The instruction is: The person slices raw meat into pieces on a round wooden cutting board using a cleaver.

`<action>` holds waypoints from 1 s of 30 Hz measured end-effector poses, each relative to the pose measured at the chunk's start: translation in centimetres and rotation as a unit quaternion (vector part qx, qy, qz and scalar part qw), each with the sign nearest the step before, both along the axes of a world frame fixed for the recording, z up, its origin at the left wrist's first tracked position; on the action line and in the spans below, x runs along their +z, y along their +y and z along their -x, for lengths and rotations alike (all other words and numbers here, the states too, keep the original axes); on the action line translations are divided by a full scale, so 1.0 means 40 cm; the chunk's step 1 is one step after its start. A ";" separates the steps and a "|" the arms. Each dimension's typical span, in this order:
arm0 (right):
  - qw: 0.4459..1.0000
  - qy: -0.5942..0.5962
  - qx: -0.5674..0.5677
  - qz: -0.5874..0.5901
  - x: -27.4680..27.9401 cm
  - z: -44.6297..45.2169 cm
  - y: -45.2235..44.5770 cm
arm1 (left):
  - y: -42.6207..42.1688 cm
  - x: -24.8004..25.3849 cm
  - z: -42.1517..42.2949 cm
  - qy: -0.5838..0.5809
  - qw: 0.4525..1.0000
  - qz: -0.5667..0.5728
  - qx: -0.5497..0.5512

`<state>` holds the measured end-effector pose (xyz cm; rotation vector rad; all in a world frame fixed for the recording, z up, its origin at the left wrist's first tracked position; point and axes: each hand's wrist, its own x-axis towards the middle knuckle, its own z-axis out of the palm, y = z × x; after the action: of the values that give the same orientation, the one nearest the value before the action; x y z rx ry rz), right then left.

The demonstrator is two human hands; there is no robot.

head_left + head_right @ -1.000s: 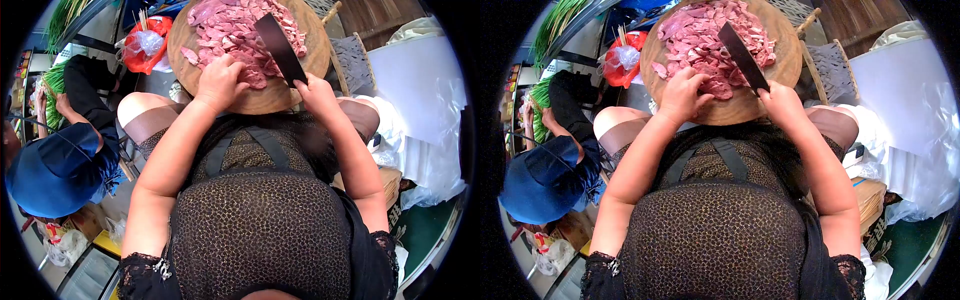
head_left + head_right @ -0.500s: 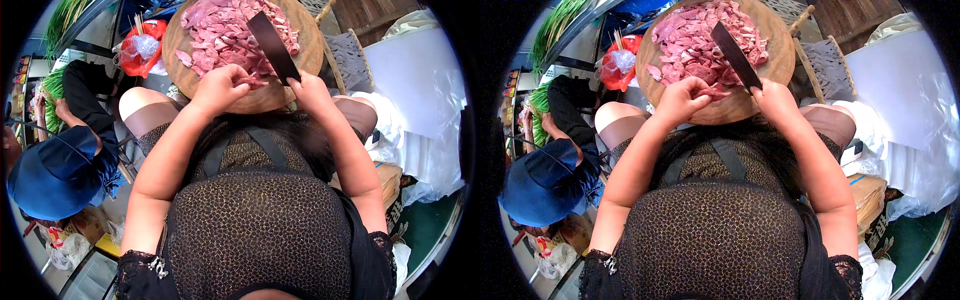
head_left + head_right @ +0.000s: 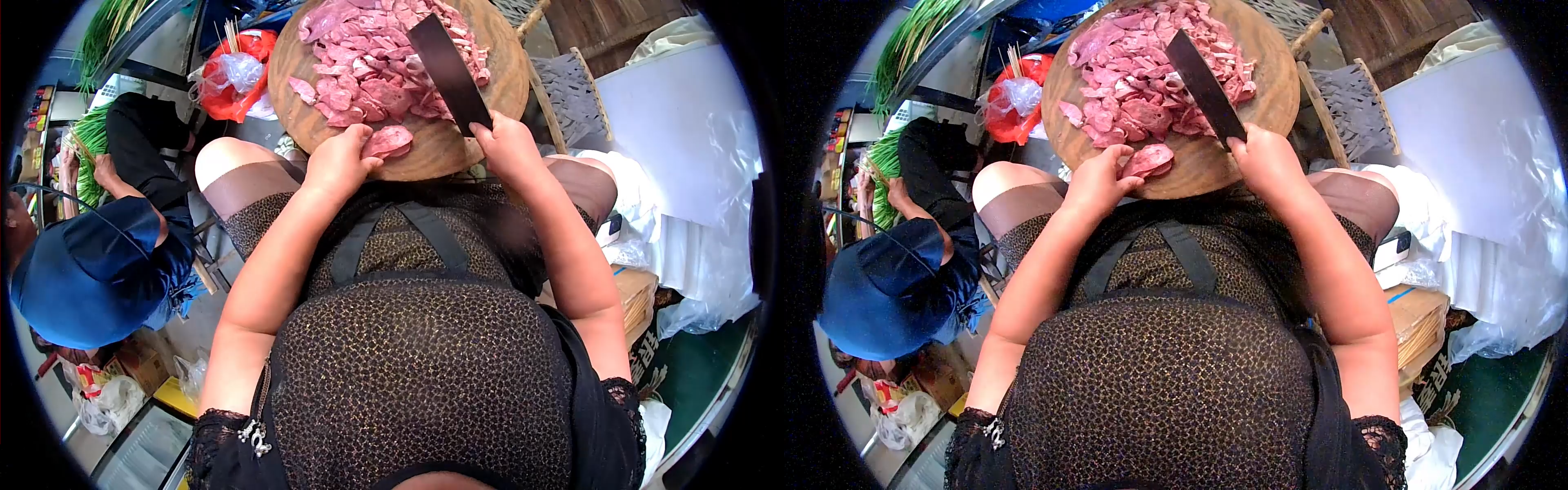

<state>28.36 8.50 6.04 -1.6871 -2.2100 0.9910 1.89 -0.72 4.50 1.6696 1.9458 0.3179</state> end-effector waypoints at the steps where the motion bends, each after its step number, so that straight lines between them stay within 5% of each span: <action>1: 1.000 0.000 0.000 0.000 0.001 0.000 0.000 | 0.001 0.014 -0.005 0.010 0.999 0.035 0.011; 4: 1.000 0.017 -0.012 0.014 0.002 0.000 -0.002 | -0.001 0.010 -0.014 0.087 0.988 -0.112 -0.057; 9: 1.000 0.014 -0.003 0.004 0.004 -0.002 0.000 | 0.036 -0.022 -0.004 0.080 0.977 -0.125 -0.150; 11: 1.000 0.015 -0.006 0.006 0.003 -0.003 0.000 | 0.053 -0.041 0.017 -0.052 0.991 -0.069 -0.106; 22: 1.000 0.013 -0.006 0.010 -0.002 -0.004 0.002 | 0.053 -0.005 0.025 0.039 0.962 -0.239 -0.123; 30: 1.000 0.020 -0.002 0.007 -0.008 -0.006 0.003 | -0.021 -0.039 0.037 0.085 0.952 -0.209 -0.208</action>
<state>28.61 8.63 5.73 -1.6631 -2.1788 1.0306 0.41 -1.56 2.96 2.3992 1.6547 0.4547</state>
